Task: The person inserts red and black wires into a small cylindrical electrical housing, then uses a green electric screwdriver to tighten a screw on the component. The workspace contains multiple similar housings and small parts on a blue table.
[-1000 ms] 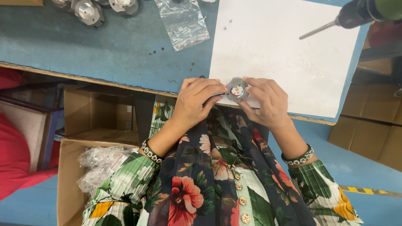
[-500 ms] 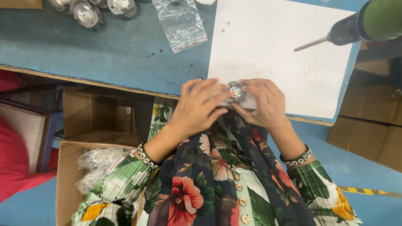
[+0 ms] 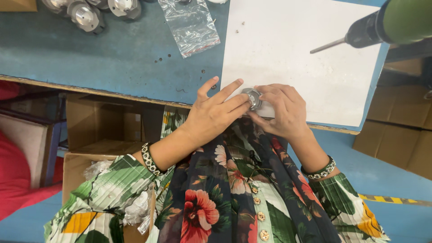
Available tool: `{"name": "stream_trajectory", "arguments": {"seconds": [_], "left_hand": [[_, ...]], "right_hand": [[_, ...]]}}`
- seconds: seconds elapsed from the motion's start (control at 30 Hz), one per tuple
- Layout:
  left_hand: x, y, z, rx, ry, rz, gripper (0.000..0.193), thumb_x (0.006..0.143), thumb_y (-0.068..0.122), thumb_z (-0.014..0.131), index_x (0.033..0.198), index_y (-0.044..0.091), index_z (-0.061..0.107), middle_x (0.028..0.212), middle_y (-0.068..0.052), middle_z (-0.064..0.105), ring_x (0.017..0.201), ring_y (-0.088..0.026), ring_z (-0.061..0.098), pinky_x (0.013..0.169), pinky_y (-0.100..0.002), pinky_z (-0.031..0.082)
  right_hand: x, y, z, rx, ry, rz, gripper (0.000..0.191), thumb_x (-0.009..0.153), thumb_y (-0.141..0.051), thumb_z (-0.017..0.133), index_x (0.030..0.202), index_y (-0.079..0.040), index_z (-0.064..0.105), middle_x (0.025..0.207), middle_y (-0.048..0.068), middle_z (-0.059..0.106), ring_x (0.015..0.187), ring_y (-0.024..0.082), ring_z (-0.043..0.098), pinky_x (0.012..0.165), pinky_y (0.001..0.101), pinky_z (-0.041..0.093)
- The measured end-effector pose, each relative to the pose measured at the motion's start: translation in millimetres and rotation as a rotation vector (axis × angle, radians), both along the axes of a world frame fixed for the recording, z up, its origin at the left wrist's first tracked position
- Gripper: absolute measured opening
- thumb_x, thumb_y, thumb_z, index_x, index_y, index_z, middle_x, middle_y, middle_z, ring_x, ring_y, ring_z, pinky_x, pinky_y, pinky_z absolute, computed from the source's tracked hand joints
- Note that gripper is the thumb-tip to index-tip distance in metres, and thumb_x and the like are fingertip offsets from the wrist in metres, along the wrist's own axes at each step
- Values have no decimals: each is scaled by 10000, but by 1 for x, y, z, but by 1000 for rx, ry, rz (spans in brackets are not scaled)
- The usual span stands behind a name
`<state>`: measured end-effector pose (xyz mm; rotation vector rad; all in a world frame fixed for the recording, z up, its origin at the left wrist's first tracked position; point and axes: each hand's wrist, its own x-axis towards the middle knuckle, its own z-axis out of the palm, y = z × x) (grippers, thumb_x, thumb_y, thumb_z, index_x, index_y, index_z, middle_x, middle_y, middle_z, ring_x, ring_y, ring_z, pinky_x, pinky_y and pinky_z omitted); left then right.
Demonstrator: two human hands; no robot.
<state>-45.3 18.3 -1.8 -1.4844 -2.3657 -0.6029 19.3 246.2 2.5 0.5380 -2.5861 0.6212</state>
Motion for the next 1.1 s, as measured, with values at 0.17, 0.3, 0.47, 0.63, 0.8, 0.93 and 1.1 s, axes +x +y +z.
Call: {"name": "stream_trajectory", "arguments": {"seconds": [0.17,0.3,0.47,0.63,0.8,0.93,1.1], "left_hand": [[1,0,0,0,-24,8,226,1006,227,654,1214,241,739,1301,100,642,1444,-135,495,1206,-519,193],[1,0,0,-11,-29,11,233,1002,222,648,1217,236,739,1301,98,646,1447,-133,491,1212,-524,189],[1,3,3,-8,-81,10,224,990,211,661,1205,215,725,1268,85,651,1437,-145,508,1204,-545,205],[-16,1,12,230,-654,-30,264,939,213,719,1192,138,694,1189,-13,676,1222,-214,626,1050,-498,385],[-38,18,14,245,-984,20,311,896,219,720,1175,116,627,1110,-34,670,938,-217,729,833,-358,562],[-37,31,15,83,-863,106,217,834,219,736,1032,146,686,1023,-48,643,900,-261,696,741,-402,544],[-37,39,18,36,-839,195,221,775,239,755,940,122,667,963,-37,635,897,-266,693,738,-418,536]], "right_hand": [[0,0,0,3,2,-2,563,765,-185,940,1142,-85,533,1212,65,708,1053,292,676,854,385,540],[-1,0,1,17,-1,4,499,776,-185,934,1120,-83,589,1219,64,705,1054,291,675,867,389,536],[-2,-2,5,80,6,-6,372,732,-190,908,1019,-111,685,1160,70,689,1016,294,672,827,390,524],[-3,-3,6,103,16,-12,341,761,-207,903,999,-112,679,1156,77,679,1013,292,664,824,397,523],[-2,-3,7,142,22,-5,325,779,-204,899,1031,-131,707,1147,72,668,981,281,657,788,399,504],[-3,-2,7,142,25,-2,312,781,-208,897,1015,-138,703,1154,68,666,972,276,655,784,397,502],[-3,0,7,141,9,26,317,757,-223,904,997,-133,716,1142,71,668,939,274,644,754,400,485]]}}
